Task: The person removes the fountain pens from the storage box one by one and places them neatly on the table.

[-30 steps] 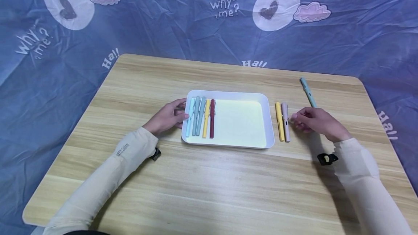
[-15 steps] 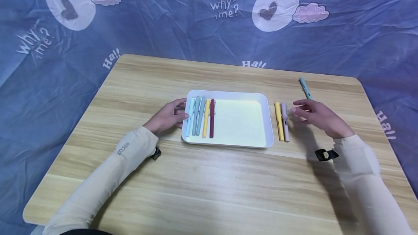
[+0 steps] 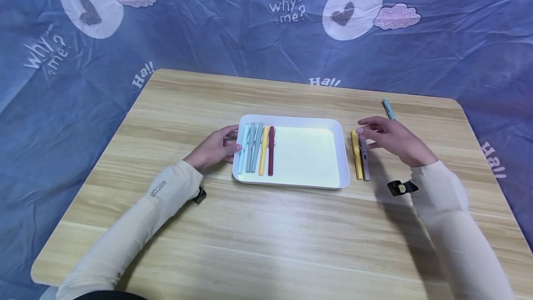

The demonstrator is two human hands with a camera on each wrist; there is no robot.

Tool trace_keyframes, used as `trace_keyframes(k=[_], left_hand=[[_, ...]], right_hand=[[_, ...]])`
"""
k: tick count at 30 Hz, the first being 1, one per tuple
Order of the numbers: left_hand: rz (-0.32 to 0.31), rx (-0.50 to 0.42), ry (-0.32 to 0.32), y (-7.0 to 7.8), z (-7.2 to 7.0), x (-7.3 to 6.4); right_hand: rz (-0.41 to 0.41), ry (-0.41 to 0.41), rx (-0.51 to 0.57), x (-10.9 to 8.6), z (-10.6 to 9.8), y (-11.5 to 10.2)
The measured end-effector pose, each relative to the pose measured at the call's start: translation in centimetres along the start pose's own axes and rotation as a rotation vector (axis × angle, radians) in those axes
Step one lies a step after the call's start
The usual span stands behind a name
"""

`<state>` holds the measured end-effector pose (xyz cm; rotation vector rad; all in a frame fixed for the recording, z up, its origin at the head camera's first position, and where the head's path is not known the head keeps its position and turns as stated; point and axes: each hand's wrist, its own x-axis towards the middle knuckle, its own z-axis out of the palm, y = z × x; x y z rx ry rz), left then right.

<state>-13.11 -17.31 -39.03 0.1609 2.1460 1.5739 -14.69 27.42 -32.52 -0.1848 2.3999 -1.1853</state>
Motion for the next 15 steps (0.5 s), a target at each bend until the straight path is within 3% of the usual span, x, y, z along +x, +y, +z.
trace_keyframes(k=[15], left_hand=[[-0.006,0.004,0.007,0.0,0.0,0.1]], right_hand=[[-0.029,-0.09,0.021,3.4,3.0,-4.1]])
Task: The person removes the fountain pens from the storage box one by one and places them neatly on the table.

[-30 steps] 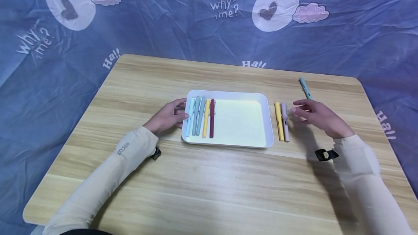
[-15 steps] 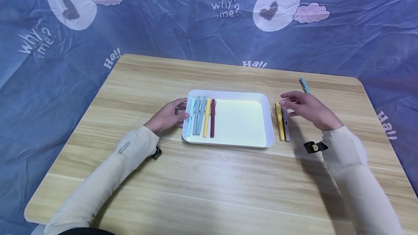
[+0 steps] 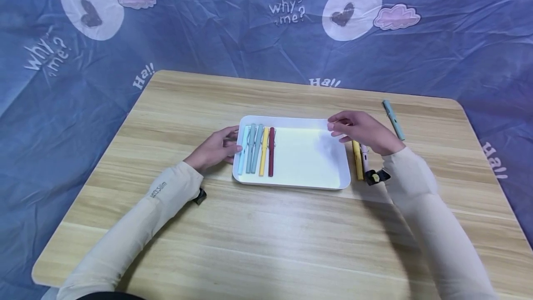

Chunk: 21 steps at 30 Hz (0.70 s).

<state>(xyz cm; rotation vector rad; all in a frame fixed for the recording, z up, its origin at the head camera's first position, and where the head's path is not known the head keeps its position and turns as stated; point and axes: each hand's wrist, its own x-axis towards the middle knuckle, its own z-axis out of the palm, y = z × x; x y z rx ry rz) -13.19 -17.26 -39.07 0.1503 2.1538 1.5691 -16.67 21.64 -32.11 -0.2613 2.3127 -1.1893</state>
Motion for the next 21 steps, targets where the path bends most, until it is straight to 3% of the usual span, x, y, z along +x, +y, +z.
trace_keyframes(k=[10,21], left_hand=[[-0.006,-0.005,0.0,0.1,0.0,-0.2],[-0.004,-0.007,0.0,0.2,0.0,-0.1]], right_hand=[[0.014,-0.055,0.016,2.8,1.9,-2.2],[0.029,-0.09,0.021,5.1,4.3,-2.9]])
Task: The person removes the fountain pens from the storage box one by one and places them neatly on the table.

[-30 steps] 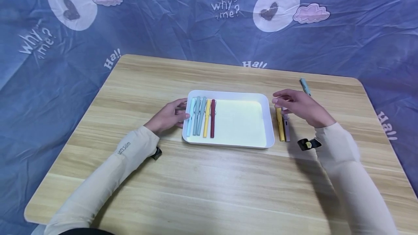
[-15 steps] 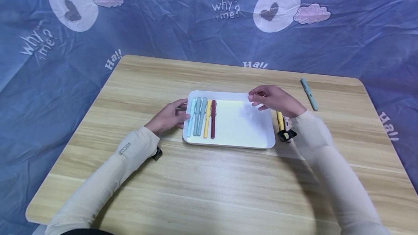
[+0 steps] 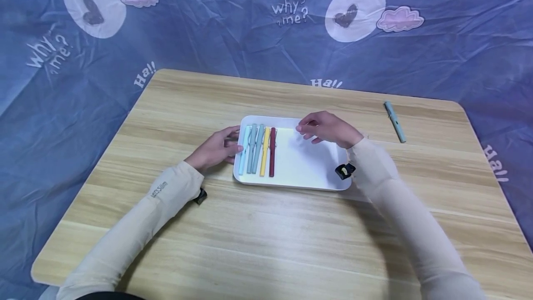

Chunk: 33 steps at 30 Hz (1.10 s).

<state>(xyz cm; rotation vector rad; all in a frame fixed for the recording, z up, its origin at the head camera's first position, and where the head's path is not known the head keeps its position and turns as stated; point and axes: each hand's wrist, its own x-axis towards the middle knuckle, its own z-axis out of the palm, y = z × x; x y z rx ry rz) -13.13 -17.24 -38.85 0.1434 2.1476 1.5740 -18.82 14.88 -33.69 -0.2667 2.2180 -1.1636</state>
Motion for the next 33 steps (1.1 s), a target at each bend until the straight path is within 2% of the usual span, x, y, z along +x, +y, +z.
trace_keyframes(k=[13,23,33], left_hand=[[0.006,-0.012,-0.003,-0.5,-0.2,0.2],[0.008,-0.022,-0.011,-0.3,-0.2,0.1],[0.009,-0.015,-0.012,-0.2,-0.2,0.0]], right_hand=[[0.046,-0.014,-0.099,2.5,3.4,-1.7],[0.066,-0.02,-0.189,3.7,5.1,-1.6],[0.09,0.06,-0.354,4.5,6.5,-1.5]])
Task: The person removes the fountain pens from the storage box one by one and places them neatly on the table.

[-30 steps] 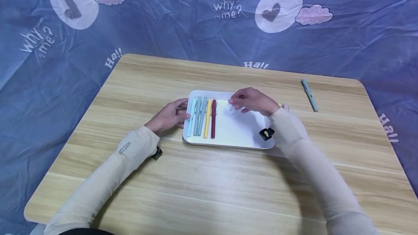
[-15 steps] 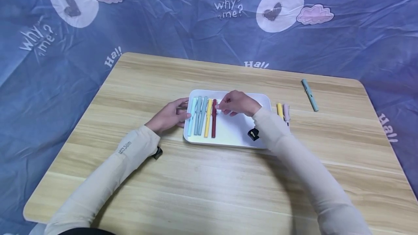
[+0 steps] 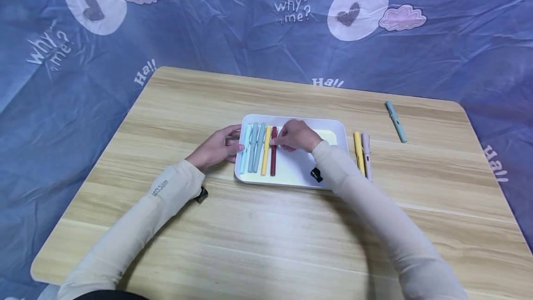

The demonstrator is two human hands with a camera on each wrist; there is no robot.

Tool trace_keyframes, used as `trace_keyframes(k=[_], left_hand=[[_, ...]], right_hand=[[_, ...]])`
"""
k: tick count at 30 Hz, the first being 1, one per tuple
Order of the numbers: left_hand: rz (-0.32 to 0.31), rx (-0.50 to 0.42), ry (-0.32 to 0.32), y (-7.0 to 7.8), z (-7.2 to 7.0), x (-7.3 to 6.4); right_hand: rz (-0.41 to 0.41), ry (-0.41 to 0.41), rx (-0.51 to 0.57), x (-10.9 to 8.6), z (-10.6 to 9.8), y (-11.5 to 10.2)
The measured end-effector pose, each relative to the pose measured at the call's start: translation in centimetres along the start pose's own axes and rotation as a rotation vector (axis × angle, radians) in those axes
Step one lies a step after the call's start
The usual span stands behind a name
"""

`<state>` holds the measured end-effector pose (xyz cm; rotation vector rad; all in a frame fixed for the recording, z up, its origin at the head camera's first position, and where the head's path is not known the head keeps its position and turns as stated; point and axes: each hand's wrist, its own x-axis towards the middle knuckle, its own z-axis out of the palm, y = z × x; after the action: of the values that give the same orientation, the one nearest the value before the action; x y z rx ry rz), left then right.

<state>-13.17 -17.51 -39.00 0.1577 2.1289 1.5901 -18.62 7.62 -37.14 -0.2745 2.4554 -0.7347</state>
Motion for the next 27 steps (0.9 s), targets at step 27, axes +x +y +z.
trace_keyframes(k=[27], left_hand=[[-0.009,0.004,0.011,0.08,0.13,-0.02]], right_hand=[[0.075,0.03,0.006,-0.32,0.5,0.6]])
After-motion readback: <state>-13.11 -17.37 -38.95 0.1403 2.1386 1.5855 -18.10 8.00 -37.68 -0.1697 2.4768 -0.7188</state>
